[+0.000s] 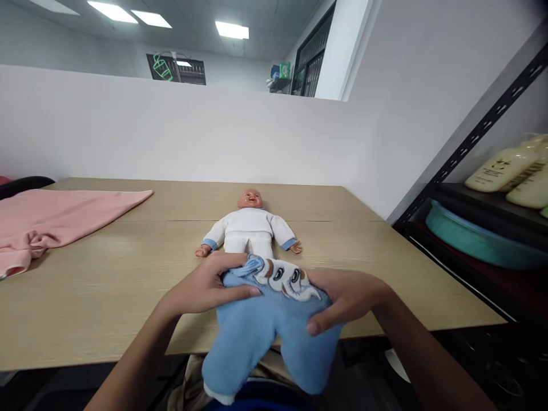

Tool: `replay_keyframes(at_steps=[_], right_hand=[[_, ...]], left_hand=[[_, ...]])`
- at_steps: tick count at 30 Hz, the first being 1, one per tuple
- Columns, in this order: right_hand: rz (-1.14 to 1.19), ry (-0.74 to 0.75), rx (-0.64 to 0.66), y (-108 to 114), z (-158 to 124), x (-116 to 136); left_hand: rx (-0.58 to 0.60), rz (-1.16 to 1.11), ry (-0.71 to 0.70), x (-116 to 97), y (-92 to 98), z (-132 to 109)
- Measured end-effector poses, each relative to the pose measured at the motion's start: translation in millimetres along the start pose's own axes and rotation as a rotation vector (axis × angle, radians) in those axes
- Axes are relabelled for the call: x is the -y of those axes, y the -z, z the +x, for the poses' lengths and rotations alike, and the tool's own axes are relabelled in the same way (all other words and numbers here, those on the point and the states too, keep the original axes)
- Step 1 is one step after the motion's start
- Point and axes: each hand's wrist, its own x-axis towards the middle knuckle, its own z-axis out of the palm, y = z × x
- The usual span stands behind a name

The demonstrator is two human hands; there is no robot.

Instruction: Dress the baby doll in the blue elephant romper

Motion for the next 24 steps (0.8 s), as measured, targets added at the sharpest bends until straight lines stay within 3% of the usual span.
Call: replay_keyframes(at_steps=[2,5,8,10,12,14,17,22,24], right_hand=[[-0.059,0.080,-0.042,-12,9,0],[0.008,0.207,-0.289,-33,17,-1],[0.133,0.187,-0.369,-44,21,-2],[0.184,0.093,-0.337,-44,24,-3],[0.243,0.009,-0.214,-41,28,-4],[0.287,-0.046,-0.064,-36,32,-6],[0.284,-0.045,-0.025,-34,36,-12],[0.378,0.051,-0.188,-42,37,-24],[0.380,0.005,-0.187,-46,36,-24]], left_hand=[[-0.003,0.046,-0.005,-3,-0.2,-1],[-0.005,0.078,0.016,-3,-0.1,-4],[-0.060,0.011,0.058,1,-6.5,-5],[-0.210,-0.077,0.097,5,-15.2,-2],[-0.377,-0.159,0.131,7,-24.0,3],[-0.424,-0.215,0.160,10,-29.4,6],[-0.255,-0.259,0.241,16,-27.7,4],[0.304,-0.490,0.323,24,-18.8,-16],[0.355,-0.619,0.303,25,-19.3,-22]])
